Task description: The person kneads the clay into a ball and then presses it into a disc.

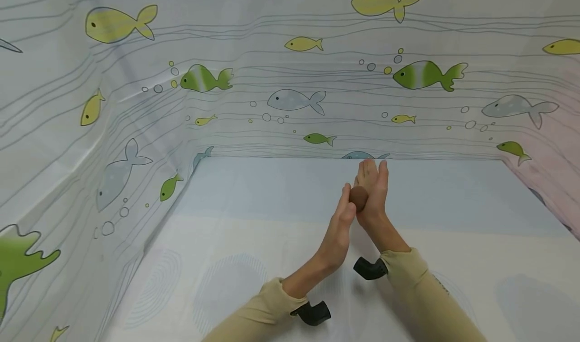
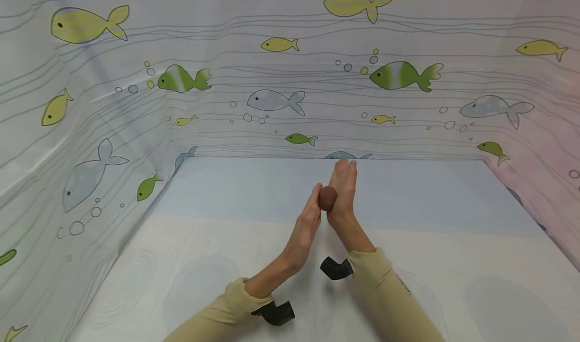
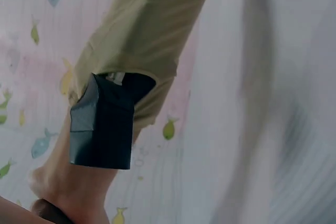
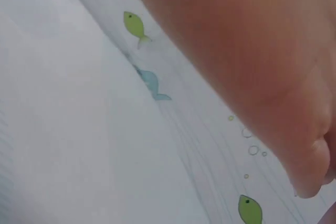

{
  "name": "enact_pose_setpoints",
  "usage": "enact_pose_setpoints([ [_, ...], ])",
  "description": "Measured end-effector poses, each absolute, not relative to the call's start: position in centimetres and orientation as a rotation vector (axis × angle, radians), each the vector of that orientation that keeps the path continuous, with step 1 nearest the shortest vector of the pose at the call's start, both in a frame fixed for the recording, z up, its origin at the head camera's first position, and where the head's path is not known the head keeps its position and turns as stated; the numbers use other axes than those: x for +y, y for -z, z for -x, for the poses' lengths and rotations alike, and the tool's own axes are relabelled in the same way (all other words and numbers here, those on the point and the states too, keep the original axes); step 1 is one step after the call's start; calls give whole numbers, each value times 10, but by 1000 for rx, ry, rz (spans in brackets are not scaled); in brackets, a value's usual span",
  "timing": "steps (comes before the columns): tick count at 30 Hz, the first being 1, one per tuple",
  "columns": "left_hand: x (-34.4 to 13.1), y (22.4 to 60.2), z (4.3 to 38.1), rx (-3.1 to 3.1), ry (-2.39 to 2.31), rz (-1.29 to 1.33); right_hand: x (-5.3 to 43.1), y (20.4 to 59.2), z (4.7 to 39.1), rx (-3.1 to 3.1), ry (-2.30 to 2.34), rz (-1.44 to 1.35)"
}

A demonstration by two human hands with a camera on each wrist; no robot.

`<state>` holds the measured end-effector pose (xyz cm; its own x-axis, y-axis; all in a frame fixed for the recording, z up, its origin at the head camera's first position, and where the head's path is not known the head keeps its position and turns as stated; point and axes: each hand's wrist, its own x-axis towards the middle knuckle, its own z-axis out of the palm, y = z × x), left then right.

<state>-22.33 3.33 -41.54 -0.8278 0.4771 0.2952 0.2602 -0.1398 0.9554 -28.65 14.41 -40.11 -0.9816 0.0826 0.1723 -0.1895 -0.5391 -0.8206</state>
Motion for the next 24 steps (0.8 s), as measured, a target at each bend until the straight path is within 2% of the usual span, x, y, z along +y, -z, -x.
enact_pose_setpoints([
  [13,40,408,226,1942,-2171,-800,131,389,263,-1288,-2687,-260],
  [24,33,419,257,1918,-2419,-430,102,403,231,-1602,-2617,-352],
])
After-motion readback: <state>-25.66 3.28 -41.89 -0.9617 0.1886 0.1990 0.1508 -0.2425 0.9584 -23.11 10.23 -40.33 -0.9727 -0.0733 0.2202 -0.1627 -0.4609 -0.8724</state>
